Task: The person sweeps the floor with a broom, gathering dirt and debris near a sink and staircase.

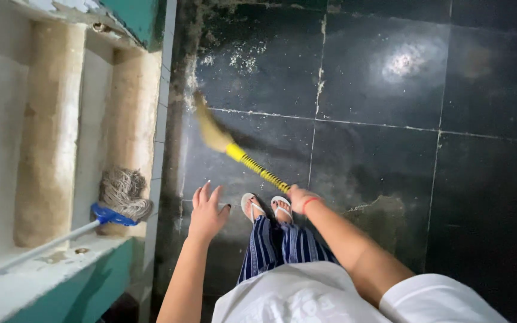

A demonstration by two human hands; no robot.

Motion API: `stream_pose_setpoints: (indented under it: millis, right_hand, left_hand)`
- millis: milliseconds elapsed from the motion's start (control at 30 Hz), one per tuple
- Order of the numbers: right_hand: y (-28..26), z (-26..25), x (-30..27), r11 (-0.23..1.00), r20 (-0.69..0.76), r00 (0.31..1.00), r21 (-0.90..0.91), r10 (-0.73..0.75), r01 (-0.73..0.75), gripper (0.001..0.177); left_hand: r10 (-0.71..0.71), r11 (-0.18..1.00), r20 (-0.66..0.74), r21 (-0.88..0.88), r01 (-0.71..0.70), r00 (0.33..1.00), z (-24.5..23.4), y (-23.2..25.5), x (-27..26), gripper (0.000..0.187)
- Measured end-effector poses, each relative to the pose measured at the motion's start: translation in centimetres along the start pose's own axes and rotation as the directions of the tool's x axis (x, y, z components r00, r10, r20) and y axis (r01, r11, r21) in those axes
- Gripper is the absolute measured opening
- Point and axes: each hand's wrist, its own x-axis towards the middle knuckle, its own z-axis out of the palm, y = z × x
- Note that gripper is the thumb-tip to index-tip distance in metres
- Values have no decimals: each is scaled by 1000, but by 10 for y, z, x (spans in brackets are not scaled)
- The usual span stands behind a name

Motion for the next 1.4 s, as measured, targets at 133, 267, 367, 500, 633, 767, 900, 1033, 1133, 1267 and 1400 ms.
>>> stream_pose_setpoints:
  millis: [133, 267, 367, 500, 633, 767, 900, 1033, 1133, 1267, 1400]
  right_hand:
    - [-36, -28, -42, 993, 46, 998, -107, -52, 56, 41]
    - [46, -42, -76, 997, -12, 999, -71, -44, 43, 41]
    - [130, -31, -104, 997, -191, 981, 81, 31, -15, 35]
    - [187, -20, -101, 915, -364, 886, 377, 287, -142, 44]
    - [205, -91, -21, 276, -136, 863, 961, 486, -4, 32]
    - [209, -217, 55, -342, 113, 911, 939, 397, 32, 36]
    - [189, -289, 121, -266, 164, 923, 961, 348, -71, 30]
    - [152, -330, 194, 285, 90, 923, 936, 374, -207, 22]
    - [113, -348, 243, 612, -30, 960, 776, 279, -153, 40]
    - [39, -365, 283, 945, -129, 979, 308, 160, -114, 37]
    - [-6, -348, 264, 993, -70, 997, -116, -15, 7, 40]
  left_hand:
    - [43, 999, 4, -1, -43, 999, -8, 11, 26, 69]
    - [95, 995, 35, -1, -95, 995, -14, 37, 66, 70]
    - [110, 994, 68, -4, -110, 992, -18, 67, 104, 71]
    - [137, 991, 96, -7, -137, 986, -22, 109, 161, 70]
    - [125, 992, 105, 13, -127, 986, -24, 155, 218, 71]
    - [127, 992, 91, 14, -129, 988, -37, 193, 273, 71]
    - [83, 996, 81, -16, -82, 993, -51, 208, 307, 72]
    - [102, 994, -29, -19, -103, 994, -51, 191, 316, 74]
    - [32, 999, -32, 26, -31, 999, -44, 174, 318, 72]
    - [-22, 999, -25, 47, 23, 999, -38, 166, 313, 72]
    - [-74, 997, -34, -3, 74, 997, -44, 165, 306, 73]
